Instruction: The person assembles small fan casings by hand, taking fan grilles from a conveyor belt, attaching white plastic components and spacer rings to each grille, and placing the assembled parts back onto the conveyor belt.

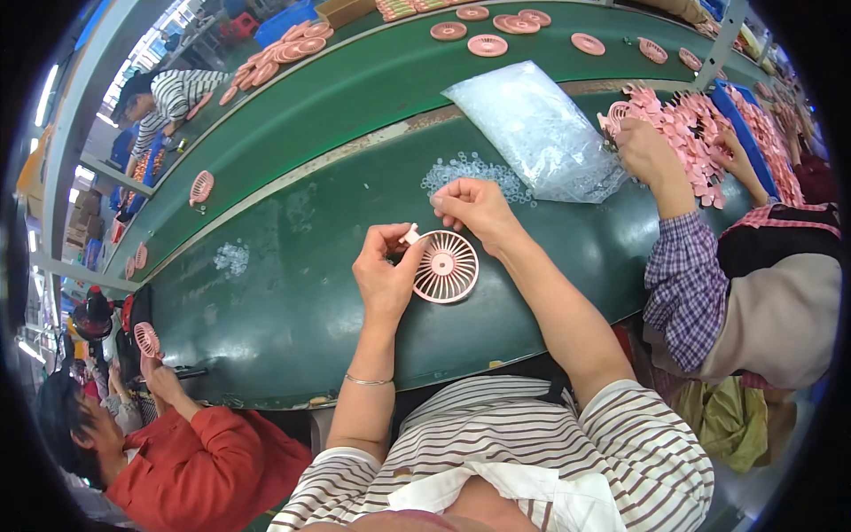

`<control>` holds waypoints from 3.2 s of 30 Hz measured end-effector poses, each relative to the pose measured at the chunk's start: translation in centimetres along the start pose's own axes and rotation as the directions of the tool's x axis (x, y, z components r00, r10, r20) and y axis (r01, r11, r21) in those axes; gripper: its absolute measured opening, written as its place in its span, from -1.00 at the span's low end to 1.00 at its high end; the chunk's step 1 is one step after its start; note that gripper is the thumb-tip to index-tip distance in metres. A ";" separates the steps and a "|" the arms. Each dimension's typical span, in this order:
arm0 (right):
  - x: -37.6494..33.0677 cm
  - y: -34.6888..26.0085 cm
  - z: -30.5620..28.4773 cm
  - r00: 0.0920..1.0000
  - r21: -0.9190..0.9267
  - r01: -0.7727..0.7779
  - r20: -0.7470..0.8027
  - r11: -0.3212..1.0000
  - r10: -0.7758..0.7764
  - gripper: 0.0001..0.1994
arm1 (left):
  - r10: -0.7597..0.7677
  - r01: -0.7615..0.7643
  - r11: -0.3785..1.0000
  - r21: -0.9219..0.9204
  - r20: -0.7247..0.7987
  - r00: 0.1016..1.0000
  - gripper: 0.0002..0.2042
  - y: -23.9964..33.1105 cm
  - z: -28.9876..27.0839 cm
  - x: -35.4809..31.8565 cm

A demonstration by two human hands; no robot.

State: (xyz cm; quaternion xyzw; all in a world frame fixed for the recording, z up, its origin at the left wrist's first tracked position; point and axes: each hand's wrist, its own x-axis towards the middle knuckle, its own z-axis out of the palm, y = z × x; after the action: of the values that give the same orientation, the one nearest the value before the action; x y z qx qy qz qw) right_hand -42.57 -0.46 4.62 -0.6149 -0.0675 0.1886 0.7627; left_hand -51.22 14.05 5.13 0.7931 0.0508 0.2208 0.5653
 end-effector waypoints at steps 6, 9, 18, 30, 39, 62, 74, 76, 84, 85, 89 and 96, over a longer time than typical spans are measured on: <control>0.1 -0.3 -0.2 0.998 -0.010 -0.004 0.056 1.000 0.005 -0.90 | 0.041 -0.040 0.992 -0.120 0.009 0.999 -0.79 0.5 0.9 0.1; -0.1 -0.4 0.4 0.989 0.072 -0.100 0.120 0.992 0.091 -0.89 | -0.020 0.017 0.983 -0.181 -0.015 1.000 -0.80 0.6 0.9 0.1; -0.9 0.2 0.6 0.982 0.056 -0.107 0.162 0.993 0.097 -0.90 | 0.067 -0.066 0.997 -0.045 0.020 0.998 -0.84 0.8 -0.4 -0.5; -2.4 0.0 1.2 0.971 -0.241 0.182 0.197 0.953 -0.136 -0.87 | 0.098 -0.098 0.995 -0.018 -0.031 0.995 -0.80 0.6 -0.5 -1.1; -4.3 -1.3 3.8 0.640 -0.656 0.717 0.481 0.238 -0.600 -0.75 | 0.058 -0.058 0.998 0.001 -0.093 0.994 -0.84 -0.3 -0.8 -1.1; -1.7 0.8 1.9 0.954 0.221 -0.149 0.287 0.964 0.082 -0.51 | 0.017 -0.026 0.954 -0.298 -0.033 0.999 -0.78 -1.0 -0.8 -0.3; 0.2 4.2 -0.6 0.909 0.339 -0.367 0.328 0.866 0.257 -0.82 | -0.204 0.224 0.951 -0.212 0.109 0.973 -0.77 4.8 4.6 6.4; 0.5 3.5 0.3 0.913 0.280 -0.355 0.307 0.892 0.268 -0.85 | -0.232 0.286 0.918 -0.273 0.215 0.949 -0.73 5.4 9.1 8.8; 1.3 4.4 -0.2 0.938 0.370 -0.318 0.259 0.873 0.232 -0.83 | 0.122 -0.121 0.993 -0.017 0.186 0.975 -0.66 6.5 13.5 12.1; 0.8 3.5 -0.1 0.899 0.308 -0.369 0.360 0.877 0.251 -0.83 | 0.288 -0.292 0.932 0.216 0.052 0.956 -0.75 3.8 10.8 13.0; 0.1 2.8 0.3 0.912 0.252 -0.351 0.311 0.902 0.268 -0.80 | 0.110 -0.063 0.699 0.713 -0.020 0.994 -0.75 -3.8 0.4 12.9; -0.4 2.7 1.2 0.959 0.022 -0.207 0.205 0.978 0.198 -0.82 | 0.034 -0.086 0.833 0.547 0.105 0.994 -0.67 -6.5 -2.9 10.8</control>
State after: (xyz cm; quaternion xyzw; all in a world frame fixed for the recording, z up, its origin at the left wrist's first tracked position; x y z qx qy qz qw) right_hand -43.89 0.93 2.37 -0.5797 -0.0770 0.3284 0.7417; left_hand -41.55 22.46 3.05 0.9325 0.0615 0.1782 0.3082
